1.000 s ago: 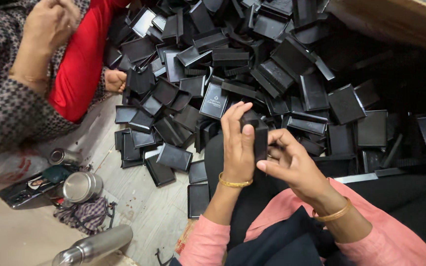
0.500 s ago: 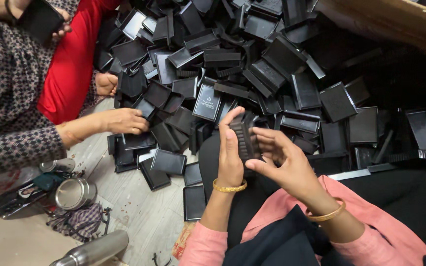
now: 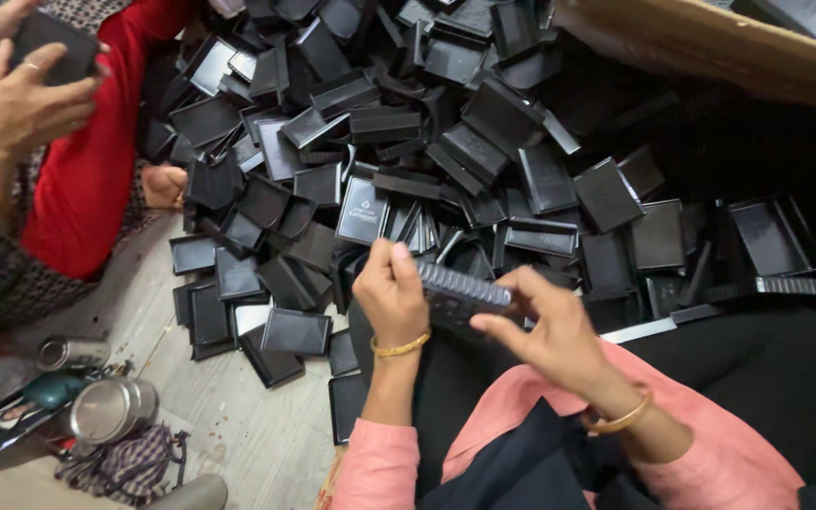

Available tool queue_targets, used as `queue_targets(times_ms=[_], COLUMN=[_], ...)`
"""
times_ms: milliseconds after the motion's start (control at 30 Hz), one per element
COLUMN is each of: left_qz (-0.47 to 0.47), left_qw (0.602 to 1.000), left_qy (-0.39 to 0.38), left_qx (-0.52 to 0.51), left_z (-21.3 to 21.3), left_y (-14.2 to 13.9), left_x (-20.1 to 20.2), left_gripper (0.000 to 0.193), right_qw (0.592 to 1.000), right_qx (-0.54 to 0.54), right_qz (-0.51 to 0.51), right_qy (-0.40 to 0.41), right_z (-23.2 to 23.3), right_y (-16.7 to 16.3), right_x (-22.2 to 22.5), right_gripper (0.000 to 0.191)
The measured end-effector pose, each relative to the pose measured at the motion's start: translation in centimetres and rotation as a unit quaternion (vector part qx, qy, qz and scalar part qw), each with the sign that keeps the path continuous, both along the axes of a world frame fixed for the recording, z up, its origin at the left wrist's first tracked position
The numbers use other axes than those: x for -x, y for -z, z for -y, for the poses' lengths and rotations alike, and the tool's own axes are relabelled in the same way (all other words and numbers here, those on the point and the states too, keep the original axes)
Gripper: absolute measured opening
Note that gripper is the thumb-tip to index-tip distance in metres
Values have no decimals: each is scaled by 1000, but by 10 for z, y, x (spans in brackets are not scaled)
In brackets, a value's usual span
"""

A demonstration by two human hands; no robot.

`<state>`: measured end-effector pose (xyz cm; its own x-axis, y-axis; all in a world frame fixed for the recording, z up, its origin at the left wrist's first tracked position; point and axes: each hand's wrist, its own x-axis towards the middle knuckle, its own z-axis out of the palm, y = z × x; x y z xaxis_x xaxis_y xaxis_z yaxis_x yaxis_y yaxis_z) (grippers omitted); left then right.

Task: The person sits on the floor and repeatedly picks up two black plastic components from a large pile. They align and snap the parts together by hand, then place the assembled unit into a cardboard box. A coworker performs the same task nearby.

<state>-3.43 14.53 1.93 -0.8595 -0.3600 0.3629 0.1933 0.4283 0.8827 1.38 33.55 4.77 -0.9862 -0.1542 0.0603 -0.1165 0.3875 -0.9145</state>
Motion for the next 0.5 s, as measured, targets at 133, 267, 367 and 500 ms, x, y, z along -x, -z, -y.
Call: queue_targets(times_ms=[133, 267, 367, 500], left_qz=[4, 20, 46, 127], left_qw=[997, 966, 921, 887], left_qy=[79, 95, 56, 59], left_qx=[21, 240, 383, 440], left_z=[-37, -75, -90, -89], left_y=[13, 36, 59, 80], left_x=[46, 125, 169, 182], left_gripper=[27, 39, 71, 88], right_qw=[989, 872, 944, 971], right_qx=[-38, 458, 308, -179], right_qz=[-63, -40, -44, 5], right_qy=[126, 165, 109, 160], right_z=[-61, -116, -121, -89], right_y=[-37, -58, -25, 61], right_x=[55, 75, 84, 130], right_gripper=[21, 26, 26, 45])
